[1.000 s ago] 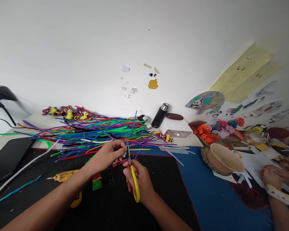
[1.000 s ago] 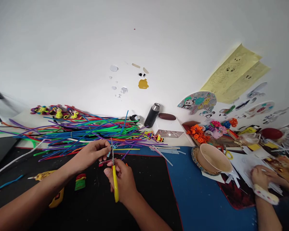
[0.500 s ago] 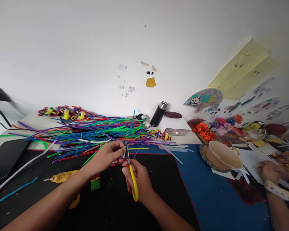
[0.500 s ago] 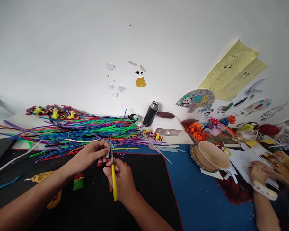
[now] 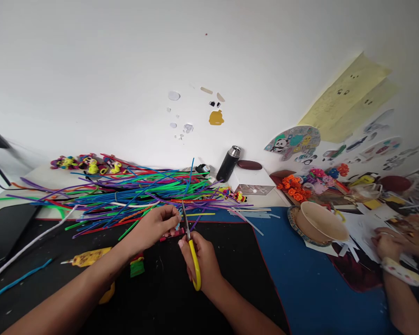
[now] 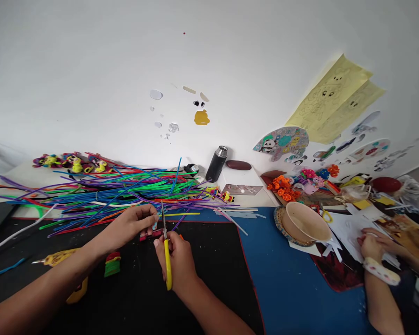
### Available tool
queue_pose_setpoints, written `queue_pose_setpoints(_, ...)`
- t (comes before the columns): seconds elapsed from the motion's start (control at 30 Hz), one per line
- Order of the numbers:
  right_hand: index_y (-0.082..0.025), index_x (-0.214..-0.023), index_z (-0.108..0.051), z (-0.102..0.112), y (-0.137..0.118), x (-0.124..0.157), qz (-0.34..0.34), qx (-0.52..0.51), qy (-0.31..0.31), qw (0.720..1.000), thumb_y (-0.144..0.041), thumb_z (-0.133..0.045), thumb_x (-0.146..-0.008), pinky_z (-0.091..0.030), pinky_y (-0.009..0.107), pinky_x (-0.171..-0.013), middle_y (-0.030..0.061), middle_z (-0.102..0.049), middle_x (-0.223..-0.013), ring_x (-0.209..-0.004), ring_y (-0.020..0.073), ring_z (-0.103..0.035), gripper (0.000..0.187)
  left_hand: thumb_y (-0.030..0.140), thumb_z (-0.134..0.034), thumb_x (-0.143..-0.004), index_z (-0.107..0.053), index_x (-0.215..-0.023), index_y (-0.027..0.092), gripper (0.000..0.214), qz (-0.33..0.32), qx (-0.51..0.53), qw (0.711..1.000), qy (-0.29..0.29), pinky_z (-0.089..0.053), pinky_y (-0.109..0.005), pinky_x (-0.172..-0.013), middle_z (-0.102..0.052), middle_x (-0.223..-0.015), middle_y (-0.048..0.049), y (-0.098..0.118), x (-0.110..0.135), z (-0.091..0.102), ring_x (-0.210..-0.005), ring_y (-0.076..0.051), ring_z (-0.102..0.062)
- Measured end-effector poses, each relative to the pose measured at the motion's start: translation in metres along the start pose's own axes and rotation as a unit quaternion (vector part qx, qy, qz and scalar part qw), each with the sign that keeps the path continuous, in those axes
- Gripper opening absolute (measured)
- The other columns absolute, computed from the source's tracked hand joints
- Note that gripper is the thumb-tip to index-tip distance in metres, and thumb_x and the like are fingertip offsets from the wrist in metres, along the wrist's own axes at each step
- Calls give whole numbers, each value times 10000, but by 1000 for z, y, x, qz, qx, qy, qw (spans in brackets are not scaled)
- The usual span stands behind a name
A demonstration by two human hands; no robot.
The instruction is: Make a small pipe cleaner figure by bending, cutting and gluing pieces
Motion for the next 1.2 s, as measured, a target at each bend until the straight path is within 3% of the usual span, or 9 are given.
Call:
queue_pose_setpoints(0.2, -224, -924, -614, 23, 6, 6, -24, 11, 1, 1000, -622, -675, -920, -284, 221, -384, -96, -425, -524, -354, 93, -379, 403, 533, -750, -829, -627, -836, 204, 351, -15, 25, 1000, 2, -461, -268, -588, -649, -674, 17, 2, 1, 4, -589, -154, -562)
queue_pose_setpoints(0.33, -211, -984, -703, 61, -3, 15, -9, 150, -7, 989, -546, -699, -918, -366, 246, -520, -33, -591, -641, -530, 137, -526, 342, 581, -777, -814, -664, -807, 191, 406, -40, 38, 998, 26, -456, -263, -620, -633, -716, 5, 6, 1, 5, -640, -152, -547)
queue_pose_setpoints(0.5, -260, -1127, -764, 106, -32, 19, -20, 430, -54, 901, -375, -778, -874, -412, 287, -685, 41, -785, -940, -833, 237, -710, 278, 570, -870, -738, -678, -783, 188, 430, -19, 121, 992, 44, -407, -238, -577, -584, -696, 24, 7, 1, 4, -610, -126, -497)
queue_pose_setpoints(0.63, -253, -1231, -747, 130, -50, 15, -11, 564, -102, 820, -256, -721, -896, -464, 306, -765, 94, -793, -1110, -1007, 294, -745, 336, 550, -913, -713, -689, -776, 177, 440, 0, 192, 981, 32, -415, -222, -563, -618, -706, 13, 7, 3, 2, -608, -115, -525)
queue_pose_setpoints(0.7, -241, -1268, -741, 137, -54, 13, -14, 594, -107, 797, -196, -695, -897, -492, 315, -818, 122, -778, -1173, -1063, 300, -741, 376, 530, -924, -719, -698, -797, 175, 429, 8, 220, 975, 25, -423, -212, -555, -650, -727, 3, 7, 4, 1, -612, -112, -549)
queue_pose_setpoints(0.77, -213, -1255, -755, 136, -56, 12, 3, 583, -84, 808, -202, -648, -940, -512, 346, -862, 140, -775, -1175, -1079, 310, -738, 332, 504, -943, -710, -703, -822, 174, 422, 17, 245, 969, 20, -423, -205, -534, -680, -743, -7, 7, 4, -1, -607, -112, -574)
queue_pose_setpoints(0.87, -226, -1249, -753, 117, -53, 13, 71, 451, -20, 889, -277, -610, -993, -523, 361, -917, 107, -790, -1167, -1059, 274, -745, 298, 455, -973, -684, -708, -847, 170, 421, 26, 279, 960, 15, -443, -207, -517, -722, -763, -26, 5, 4, -5, -599, -124, -621)
queue_pose_setpoints(1.0, -211, -1107, -767, 71, -36, 3, 67, 170, -18, 983, -385, -625, -978, -541, 294, -651, 35, -766, -805, -665, 186, -718, 259, 388, -1002, -652, -705, -870, 167, 430, 44, 326, 944, 26, -469, -208, -509, -763, -811, -54, 4, 5, -12, -622, -147, -673)
queue_pose_setpoints(1.2, -161, -1002, -712, 23, -27, -23, 51, -87, -3, 995, -588, -686, -907, -405, 217, -441, -17, -651, -625, -449, 111, -574, 437, 337, -1003, -656, -692, -861, 169, 408, 44, 391, 918, 56, -473, -202, -508, -689, -727, 6, 9, 9, -16, -592, -112, -605)
Point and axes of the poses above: each hand's wrist, its own x-axis away from the middle knuckle, its own z-axis out of the back of the hand, y = z × x, the point moved 2 cm from there along -x, towards the middle knuckle
